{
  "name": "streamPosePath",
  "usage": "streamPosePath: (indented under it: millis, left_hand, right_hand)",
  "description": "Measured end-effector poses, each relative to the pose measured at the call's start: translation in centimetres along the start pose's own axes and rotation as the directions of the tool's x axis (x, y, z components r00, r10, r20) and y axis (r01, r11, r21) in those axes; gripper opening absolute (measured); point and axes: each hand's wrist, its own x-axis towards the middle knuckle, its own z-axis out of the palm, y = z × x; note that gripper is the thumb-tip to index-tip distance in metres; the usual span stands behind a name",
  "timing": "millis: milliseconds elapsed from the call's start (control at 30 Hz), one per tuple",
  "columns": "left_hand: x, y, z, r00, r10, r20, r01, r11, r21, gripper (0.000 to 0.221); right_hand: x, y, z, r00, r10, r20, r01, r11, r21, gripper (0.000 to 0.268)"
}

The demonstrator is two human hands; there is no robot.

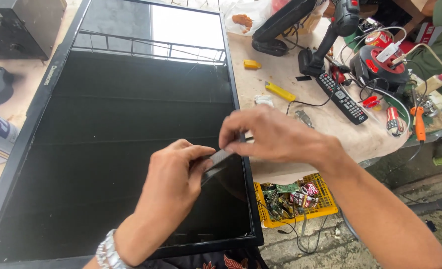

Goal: Scraping residue or adhesive off a flat screen panel using a small metal blade and a plastic scraper.

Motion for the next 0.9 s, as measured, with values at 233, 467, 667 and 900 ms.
streamPosePath:
  millis: [233,467,667,900]
  left_hand:
    - [0.9,0.3,-2.8,0.935,-0.222,0.278,0.351,0.457,-0.817,0.025]
    - [0.7,-1.9,-1.6,0.924,-0.059,0.378,0.382,0.198,-0.903,0.011]
    - [1.0,1.3,-4.5,0.962,-0.187,0.201,0.271,0.760,-0.591,0.031]
    - [1.7,1.5,-5.4,0.951,-0.294,0.091,0.307,0.894,-0.326,0.025]
  right_hand:
    - [-0.5,0.4,-0.6,0.982,-0.037,-0.186,0.156,0.717,0.680,0.041]
    - [0.3,1.0,2.4,0.948,-0.261,-0.181,0.265,0.337,0.903,0.046]
    - [1.1,0.1,1.8,0.972,-0.142,-0.188,0.233,0.474,0.849,0.019]
    - [2.7,-0.9,2.9,0.989,0.066,-0.131,-0.025,0.956,0.291,0.033]
